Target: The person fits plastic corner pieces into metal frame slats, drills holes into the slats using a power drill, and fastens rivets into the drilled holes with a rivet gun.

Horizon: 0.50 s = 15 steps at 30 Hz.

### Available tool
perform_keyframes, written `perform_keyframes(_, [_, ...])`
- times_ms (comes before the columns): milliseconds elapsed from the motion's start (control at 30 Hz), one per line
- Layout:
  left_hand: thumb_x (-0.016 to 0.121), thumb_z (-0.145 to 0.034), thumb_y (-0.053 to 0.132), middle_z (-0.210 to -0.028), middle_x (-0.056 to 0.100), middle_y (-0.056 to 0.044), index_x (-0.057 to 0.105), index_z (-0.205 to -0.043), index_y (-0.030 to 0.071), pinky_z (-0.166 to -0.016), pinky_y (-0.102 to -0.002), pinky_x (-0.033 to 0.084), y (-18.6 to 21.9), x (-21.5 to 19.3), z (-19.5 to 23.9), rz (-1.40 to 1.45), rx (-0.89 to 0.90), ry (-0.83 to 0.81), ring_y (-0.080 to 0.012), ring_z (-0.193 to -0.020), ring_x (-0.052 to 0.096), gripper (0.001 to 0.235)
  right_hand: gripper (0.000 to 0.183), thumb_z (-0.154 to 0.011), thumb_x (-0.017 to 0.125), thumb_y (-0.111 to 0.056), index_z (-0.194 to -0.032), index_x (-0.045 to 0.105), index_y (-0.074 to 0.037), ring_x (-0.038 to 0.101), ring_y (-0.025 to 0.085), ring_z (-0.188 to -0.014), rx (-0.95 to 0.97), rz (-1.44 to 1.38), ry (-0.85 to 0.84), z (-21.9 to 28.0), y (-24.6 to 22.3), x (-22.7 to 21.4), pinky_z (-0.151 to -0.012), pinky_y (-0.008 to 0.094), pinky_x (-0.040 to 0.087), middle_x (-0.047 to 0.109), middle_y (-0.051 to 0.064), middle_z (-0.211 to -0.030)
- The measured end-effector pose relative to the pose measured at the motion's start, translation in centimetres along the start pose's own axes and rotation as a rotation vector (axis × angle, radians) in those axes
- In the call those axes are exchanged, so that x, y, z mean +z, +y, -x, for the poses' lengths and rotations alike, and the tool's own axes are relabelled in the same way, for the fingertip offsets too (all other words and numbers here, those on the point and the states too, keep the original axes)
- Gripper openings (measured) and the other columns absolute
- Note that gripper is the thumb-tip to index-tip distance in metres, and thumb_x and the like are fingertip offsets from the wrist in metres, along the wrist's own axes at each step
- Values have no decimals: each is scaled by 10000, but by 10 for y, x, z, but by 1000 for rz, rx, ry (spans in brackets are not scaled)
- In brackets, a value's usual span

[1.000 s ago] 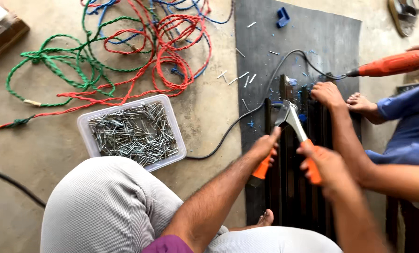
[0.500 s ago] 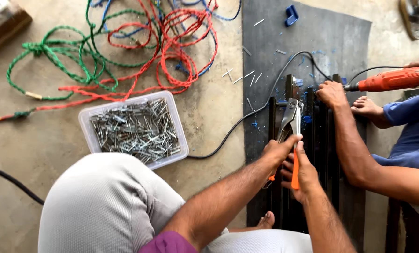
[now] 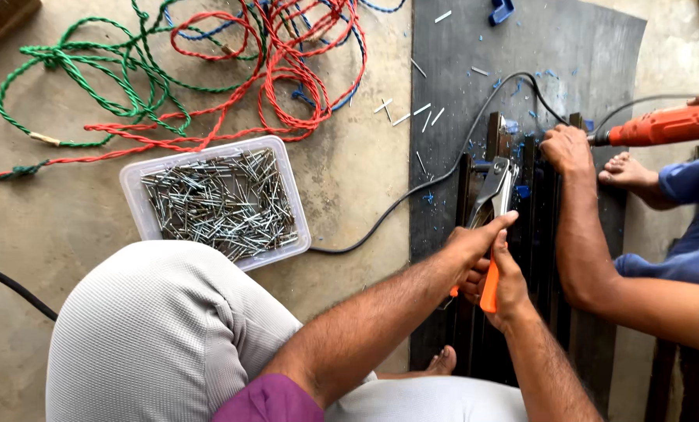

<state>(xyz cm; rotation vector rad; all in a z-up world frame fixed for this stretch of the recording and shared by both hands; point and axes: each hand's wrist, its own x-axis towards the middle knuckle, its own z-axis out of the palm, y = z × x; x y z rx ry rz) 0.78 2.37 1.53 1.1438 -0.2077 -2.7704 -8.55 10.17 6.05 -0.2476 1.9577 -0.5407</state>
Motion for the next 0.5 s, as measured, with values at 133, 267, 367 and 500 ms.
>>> perform_keyframes(133, [780,-726,676,-928,737,-208,714,-1063,-54,-620,-431,582,-5,-4,-18,-244,114,65,-280,-731,713,807,945,-887,415,-847,-1158,627,33,671,240,-836,-106,-69,71,-8,19,-4,-750,359,512,668,125,-943])
perform_keyframes(267, [696,-690,720,-962,806,-213,762,-964,-43,-779,-451,642,3,-2,-5,-325,151,102,-321,-857,799,814,1014,-777,463,-868,-1333,570,-27,609,256,-1108,-36,-65,211,4,1,-2,-938,445,473,634,127,-1199])
perform_keyframes(367, [666,-728,751,-1030,758,-255,755,-1047,-71,-850,-448,612,3,4,6,-397,199,159,-362,-963,772,887,1068,-711,443,-876,-1317,541,-2,619,347,-1149,128,-194,48,31,-9,4,-959,589,450,633,190,-1238])
perform_keyframes(500, [648,-729,727,-1144,730,-265,738,-1124,-57,-906,-495,577,8,7,4,-455,100,148,-384,-1062,719,882,1138,-747,427,-922,-1281,556,75,606,329,-1133,151,-314,-109,41,-4,10,-973,541,450,610,219,-1224])
